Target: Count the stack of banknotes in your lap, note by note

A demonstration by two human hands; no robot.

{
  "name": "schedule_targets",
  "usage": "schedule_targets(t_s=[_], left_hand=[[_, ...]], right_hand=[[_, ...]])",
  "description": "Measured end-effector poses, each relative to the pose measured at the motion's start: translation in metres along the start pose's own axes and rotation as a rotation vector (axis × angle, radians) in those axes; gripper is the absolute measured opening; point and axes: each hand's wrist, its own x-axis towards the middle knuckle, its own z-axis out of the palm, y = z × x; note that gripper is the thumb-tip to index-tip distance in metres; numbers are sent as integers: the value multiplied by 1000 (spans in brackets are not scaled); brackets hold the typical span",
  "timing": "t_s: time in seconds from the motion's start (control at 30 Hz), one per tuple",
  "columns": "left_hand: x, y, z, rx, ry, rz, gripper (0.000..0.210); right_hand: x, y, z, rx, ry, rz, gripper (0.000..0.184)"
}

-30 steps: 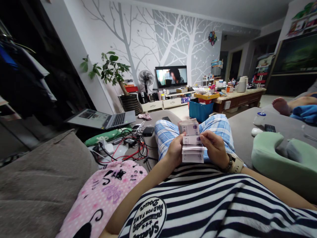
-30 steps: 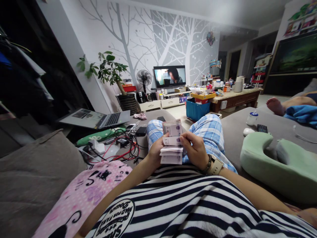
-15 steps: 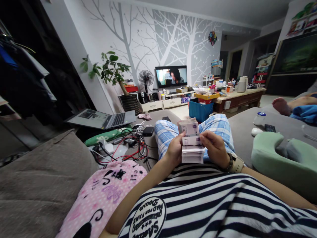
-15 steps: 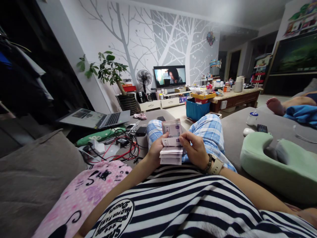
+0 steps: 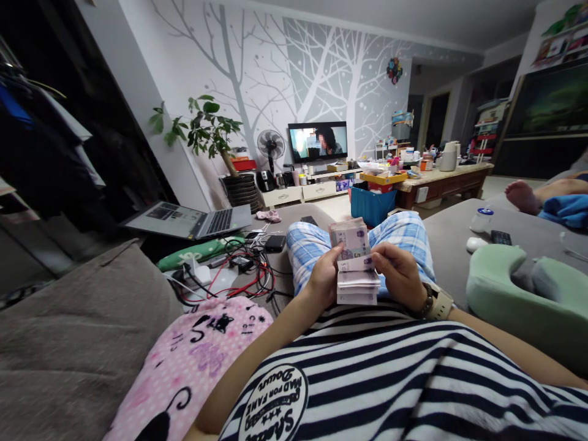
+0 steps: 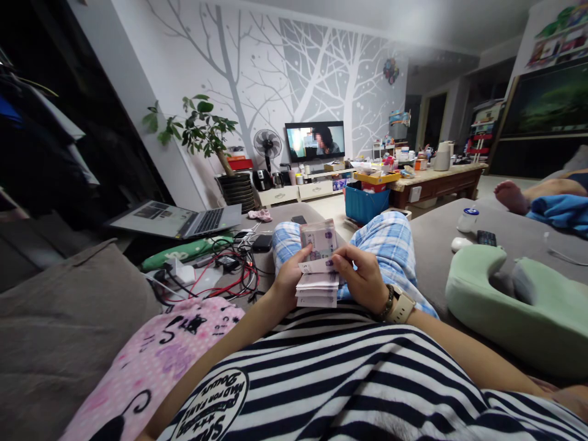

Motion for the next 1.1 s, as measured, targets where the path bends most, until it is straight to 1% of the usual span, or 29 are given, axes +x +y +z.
schedule_targets(t_s=[0.1,0.2,0.27,0.33,0.4,0.5,0.6,0.7,0.83,0.97,1.1], left_hand=[[0,-1,3,27,73,41,41],[0,-2,3,34,66,54,40],[1,-2,1,29,34,62,39],[1,-2,-2,39,21,73,37],[1,-2,-4,64,24,76,34],[-1,-2,-4,97,22,103,30],[-2,-2,-4,109,22,151,33],[0,-3,-4,106,14,156,36],[2,-2,-2,71,11,127,33],[4,-2,-1,31,26,92,32],[6,-3,-4,24,-13,117,30]], right_hand=[[0,-3,-1,36,-44,-23,39],[1,-4,-1,35,-59,-28,43],[1,-2,0,-3,-1,-2,39],[2,2,1,-54,92,54,36],[4,7,2,-85,166,121,38],[8,12,3,-81,191,194,42],[10,15,4,-63,183,217,44],[10,15,5,-57,173,205,44],[8,13,5,-65,170,181,41],[5,8,5,-93,152,109,35],[3,2,4,-114,112,42,28]])
